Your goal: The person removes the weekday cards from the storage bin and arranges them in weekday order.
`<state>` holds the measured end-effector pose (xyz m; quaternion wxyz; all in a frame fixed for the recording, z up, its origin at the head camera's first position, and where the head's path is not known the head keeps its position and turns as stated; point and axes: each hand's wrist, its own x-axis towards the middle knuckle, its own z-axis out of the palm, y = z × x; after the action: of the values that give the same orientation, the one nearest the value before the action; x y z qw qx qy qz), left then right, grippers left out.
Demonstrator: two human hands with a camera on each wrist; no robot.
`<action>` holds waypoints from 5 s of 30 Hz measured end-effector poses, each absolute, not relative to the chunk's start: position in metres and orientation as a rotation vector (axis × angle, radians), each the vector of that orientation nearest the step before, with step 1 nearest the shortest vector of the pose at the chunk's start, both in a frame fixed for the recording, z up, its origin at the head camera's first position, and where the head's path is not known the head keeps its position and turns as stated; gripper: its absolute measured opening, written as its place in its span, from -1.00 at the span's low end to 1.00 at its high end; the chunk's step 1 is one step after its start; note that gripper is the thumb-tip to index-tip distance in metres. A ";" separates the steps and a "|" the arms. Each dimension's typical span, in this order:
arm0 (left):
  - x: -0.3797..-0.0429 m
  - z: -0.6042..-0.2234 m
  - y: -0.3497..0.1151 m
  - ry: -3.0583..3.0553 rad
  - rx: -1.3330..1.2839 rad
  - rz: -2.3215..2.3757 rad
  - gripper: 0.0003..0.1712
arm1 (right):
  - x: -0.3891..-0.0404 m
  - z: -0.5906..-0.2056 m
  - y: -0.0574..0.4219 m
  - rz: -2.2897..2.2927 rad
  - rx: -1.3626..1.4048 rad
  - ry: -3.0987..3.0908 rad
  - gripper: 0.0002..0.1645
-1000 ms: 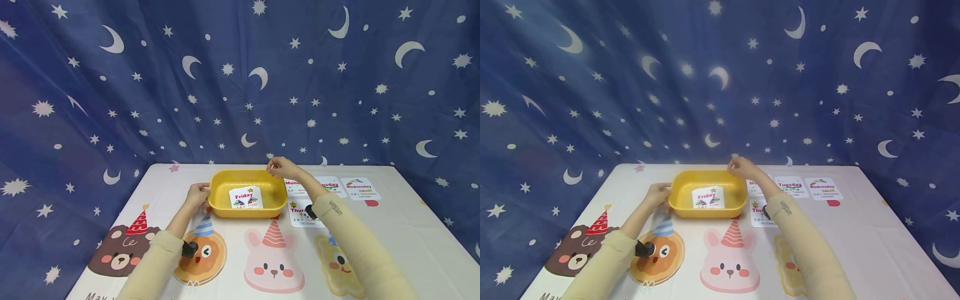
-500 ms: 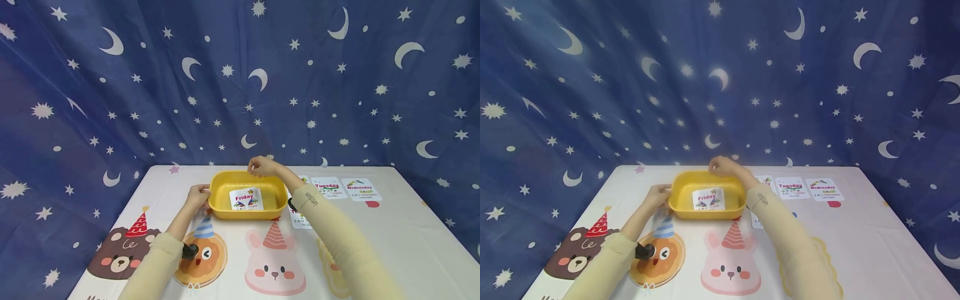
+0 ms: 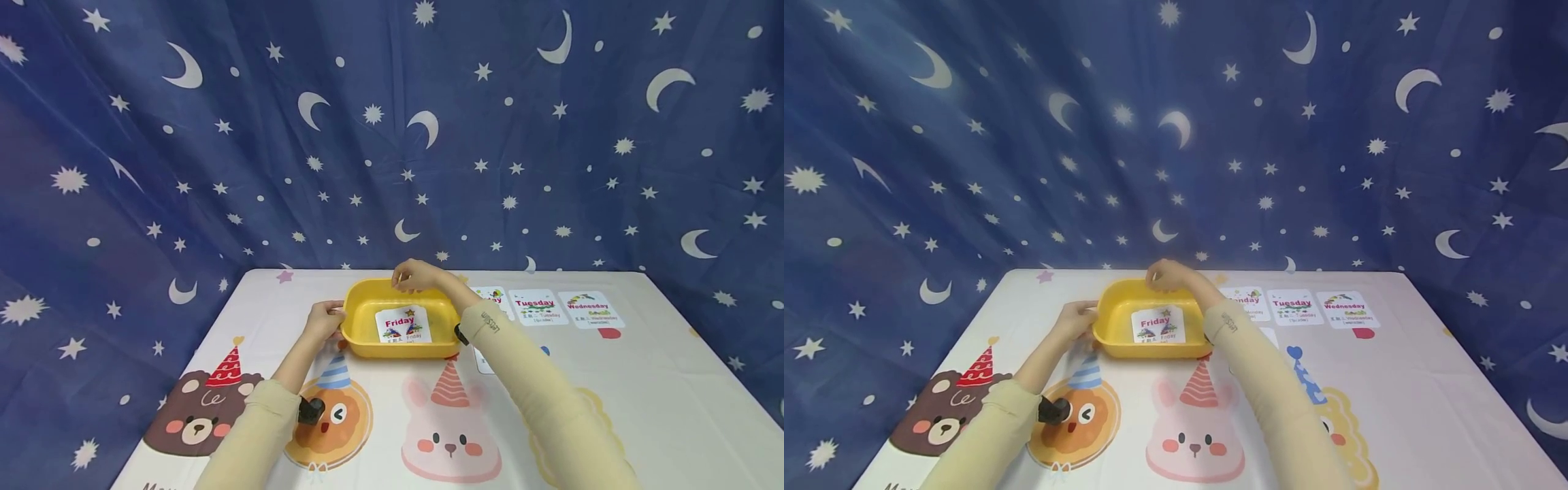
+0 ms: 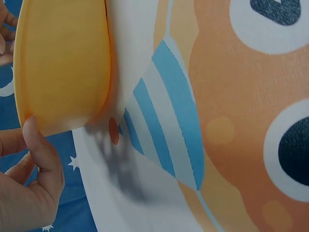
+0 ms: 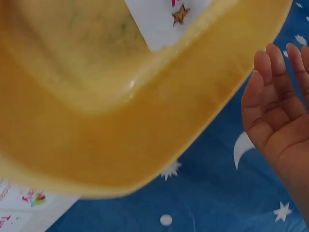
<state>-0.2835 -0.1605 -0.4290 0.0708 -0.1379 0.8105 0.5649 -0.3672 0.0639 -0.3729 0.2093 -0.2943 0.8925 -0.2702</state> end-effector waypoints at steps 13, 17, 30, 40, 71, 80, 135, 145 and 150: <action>-0.282 -0.428 -0.162 2.432 -0.415 1.712 -0.53 | -0.397 -0.404 0.046 -0.412 -0.962 2.381 -0.89; -0.282 -0.427 -0.161 2.430 -0.410 1.707 -0.53 | -0.397 -0.406 0.045 -0.306 -0.925 2.415 -0.87; -0.281 -0.426 -0.156 2.433 -0.403 1.701 -0.54 | -0.374 -0.404 0.044 -0.001 -0.740 2.561 -0.76; -0.282 -0.426 -0.157 2.434 -0.404 1.711 -0.54 | -0.377 -0.406 0.039 0.092 -0.763 2.559 -0.87; -0.281 -0.426 -0.155 2.459 -0.414 1.703 -0.56 | -0.362 -0.411 0.037 0.306 -0.840 2.619 -0.21; -0.281 -0.426 -0.156 2.459 -0.419 1.703 -0.55 | -0.362 -0.407 0.039 0.326 -0.819 2.624 -0.06; -0.280 -0.431 -0.163 2.445 -0.431 1.685 -0.54 | -0.342 -0.403 0.099 -1.063 -0.865 2.512 -0.83; -0.283 -0.427 -0.161 2.462 -0.426 1.664 -0.53 | -0.328 -0.396 0.106 -1.206 -0.868 2.597 -0.87; -0.285 -0.426 -0.158 2.462 -0.419 1.666 -0.53 | -0.319 -0.389 0.112 -1.313 -0.771 2.576 -0.82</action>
<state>-0.2847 -0.1584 -0.4261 0.0697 -0.1394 0.8180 0.5538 -0.3189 0.1122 -0.3888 0.0747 -0.2570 0.8584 -0.4377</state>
